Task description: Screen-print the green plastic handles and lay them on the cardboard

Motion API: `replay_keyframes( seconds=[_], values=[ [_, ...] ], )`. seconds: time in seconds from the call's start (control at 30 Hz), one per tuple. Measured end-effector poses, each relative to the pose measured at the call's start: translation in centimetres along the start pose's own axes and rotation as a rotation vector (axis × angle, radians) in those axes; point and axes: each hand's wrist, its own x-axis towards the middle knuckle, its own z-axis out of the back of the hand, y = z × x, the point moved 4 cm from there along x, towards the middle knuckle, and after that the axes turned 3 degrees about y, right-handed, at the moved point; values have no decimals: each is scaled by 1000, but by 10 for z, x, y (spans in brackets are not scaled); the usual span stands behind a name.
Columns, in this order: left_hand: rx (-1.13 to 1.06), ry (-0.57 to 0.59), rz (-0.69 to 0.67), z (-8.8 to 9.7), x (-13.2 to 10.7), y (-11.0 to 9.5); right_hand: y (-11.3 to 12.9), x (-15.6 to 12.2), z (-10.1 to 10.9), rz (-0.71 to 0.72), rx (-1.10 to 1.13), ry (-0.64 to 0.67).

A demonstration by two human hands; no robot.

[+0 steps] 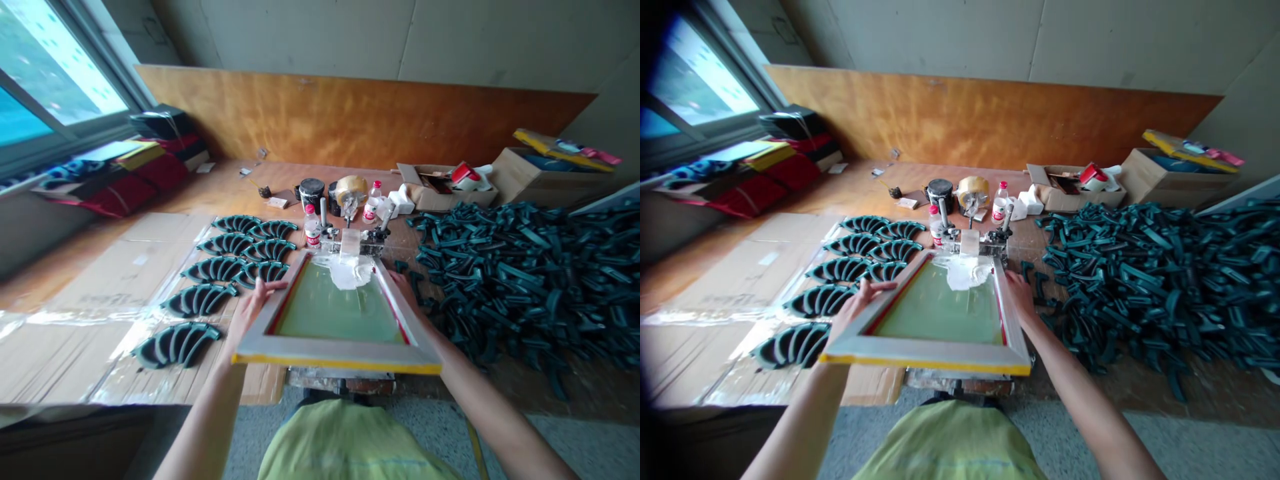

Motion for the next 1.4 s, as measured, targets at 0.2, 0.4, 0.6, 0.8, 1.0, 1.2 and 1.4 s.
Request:
replay_keyframes(
  seconds=[0.2, 0.4, 0.6, 0.8, 1.0, 1.2, 1.4],
  values=[
    [-26, 1, 231, 1, -15, 111, 35, 64, 12, 136, -31, -125],
    [9, 37, 224, 3, 0, 158, 70, 83, -19, 149, -165, 190],
    [33, 34, 223, 6, -1, 161, 60, 23, -15, 515, -92, 249],
    [51, -16, 212, 5, -4, 154, 60, 28, -6, 557, -34, 295],
    [-1, 17, 213, 1, -7, 142, 67, -2, -27, 549, -50, 54],
    [-15, 14, 259, -3, -13, 121, 64, 36, -2, 426, 109, 112],
    [20, 17, 218, 7, -14, 59, 45, 109, 27, 88, 26, 2]
  ],
)
